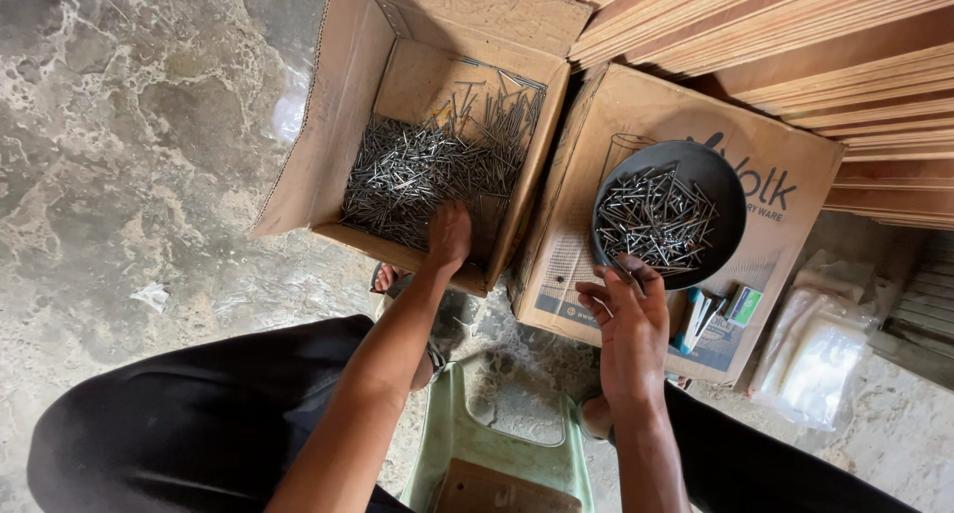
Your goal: The person sits on a low stool and transfers metal nails from a cardboard box into a black bowl placed on a digital scale. The hands repeatedly scoop nails from the box and drop them into the bowl.
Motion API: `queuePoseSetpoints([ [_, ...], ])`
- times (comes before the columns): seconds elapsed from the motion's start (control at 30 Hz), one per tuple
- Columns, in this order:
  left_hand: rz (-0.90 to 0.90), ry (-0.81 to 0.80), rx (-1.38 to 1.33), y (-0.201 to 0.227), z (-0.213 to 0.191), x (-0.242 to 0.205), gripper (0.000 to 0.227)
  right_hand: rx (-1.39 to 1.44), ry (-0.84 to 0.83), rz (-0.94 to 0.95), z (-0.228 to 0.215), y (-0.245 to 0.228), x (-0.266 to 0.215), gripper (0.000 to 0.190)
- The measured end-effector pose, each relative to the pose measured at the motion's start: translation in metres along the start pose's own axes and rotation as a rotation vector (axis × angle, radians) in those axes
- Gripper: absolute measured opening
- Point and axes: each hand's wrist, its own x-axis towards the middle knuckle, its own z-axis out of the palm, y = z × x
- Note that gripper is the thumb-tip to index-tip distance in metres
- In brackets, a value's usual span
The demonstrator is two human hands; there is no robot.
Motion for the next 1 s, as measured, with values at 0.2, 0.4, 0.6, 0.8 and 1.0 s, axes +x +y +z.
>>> queuePoseSetpoints([
  [0.2,0.007,-0.086,0.088,0.004,0.008,-0.001,0.030,-0.027,-0.003,0.010,-0.001,-0.003,0.001,0.023],
  [0.4,0.037,-0.023,0.196,0.008,0.022,-0.003,0.026,-0.034,-0.016,0.023,-0.004,0.003,0.003,0.022],
  [0.6,-0.119,0.023,-0.339,0.035,-0.052,-0.010,0.023,-0.053,-0.013,-0.002,0.002,-0.002,0.000,0.024],
  [0.8,-0.143,0.319,-0.698,0.131,-0.205,-0.044,0.026,-0.211,-0.098,-0.149,0.014,-0.014,-0.016,0.039],
  [1.0,0.460,0.383,-0.715,0.194,-0.253,-0.072,0.021,-0.047,-0.057,-0.127,-0.021,0.009,0.015,0.026],
])
